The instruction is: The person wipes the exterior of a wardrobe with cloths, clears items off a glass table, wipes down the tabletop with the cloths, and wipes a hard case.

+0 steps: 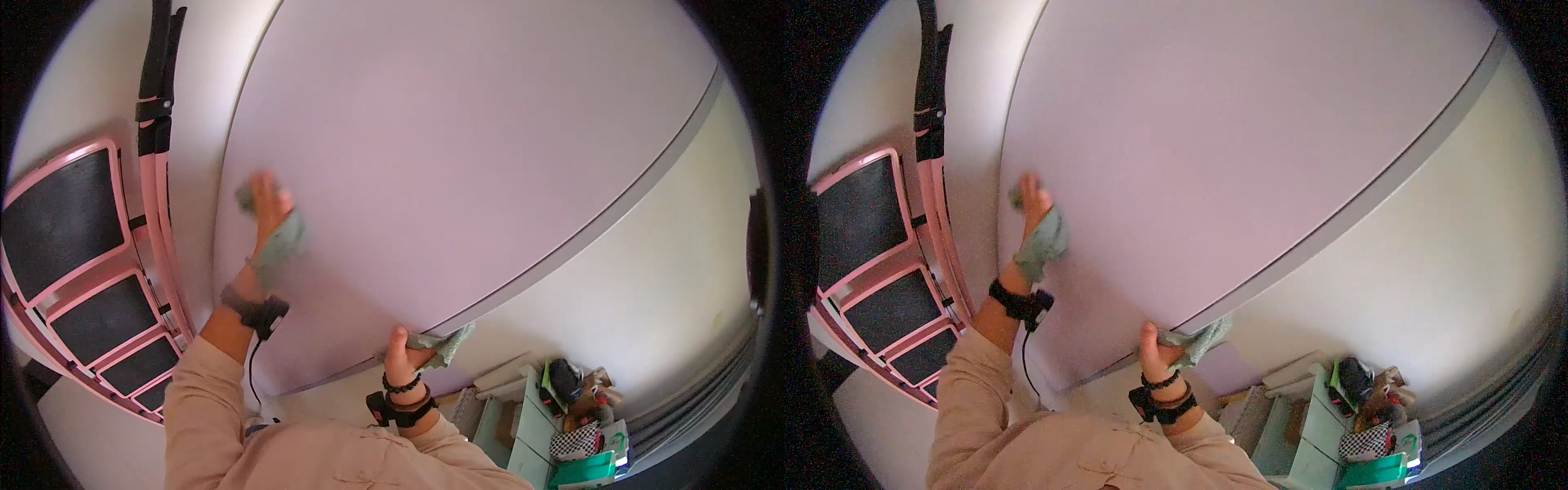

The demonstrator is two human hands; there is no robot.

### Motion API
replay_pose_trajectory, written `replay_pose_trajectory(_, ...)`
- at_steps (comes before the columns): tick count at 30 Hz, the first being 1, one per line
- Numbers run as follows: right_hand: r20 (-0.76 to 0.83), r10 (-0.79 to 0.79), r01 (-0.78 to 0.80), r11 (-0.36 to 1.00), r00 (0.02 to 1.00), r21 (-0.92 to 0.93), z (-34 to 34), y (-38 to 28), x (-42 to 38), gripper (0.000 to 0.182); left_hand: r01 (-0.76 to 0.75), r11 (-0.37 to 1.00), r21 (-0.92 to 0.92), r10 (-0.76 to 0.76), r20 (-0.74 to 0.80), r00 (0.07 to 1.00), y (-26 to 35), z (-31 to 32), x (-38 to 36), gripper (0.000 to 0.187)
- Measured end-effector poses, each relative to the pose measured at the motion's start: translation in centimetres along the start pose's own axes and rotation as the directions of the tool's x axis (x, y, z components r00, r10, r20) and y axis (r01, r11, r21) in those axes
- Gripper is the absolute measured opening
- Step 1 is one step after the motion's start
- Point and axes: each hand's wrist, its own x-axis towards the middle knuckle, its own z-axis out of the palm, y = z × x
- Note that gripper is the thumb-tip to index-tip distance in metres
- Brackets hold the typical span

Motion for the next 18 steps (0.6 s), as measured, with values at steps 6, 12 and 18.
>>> replay_pose_trajectory(6,0.037,-0.058,0.056,0.997,0.998,0.056,0.1,0.3,-0.2,0.062,-0.508,0.812,-0.288,0.568,0.192,0.8,21.4,-2.4,9.5,0.079)
replay_pose_trajectory(12,0.083,-0.357,0.366,0.92,0.93,-0.142,-1.1,4.0,-0.8,0.058,-0.668,0.631,-0.396,0.752,0.1,0.651,21.5,-1.8,10.9,0.074)
replay_pose_trajectory(18,0.007,-0.188,0.188,0.982,0.982,-0.007,-1.4,5.3,-1.0,0.06,-0.407,0.91,-0.073,0.412,0.078,0.908,12.5,-1.4,17.7,0.074)
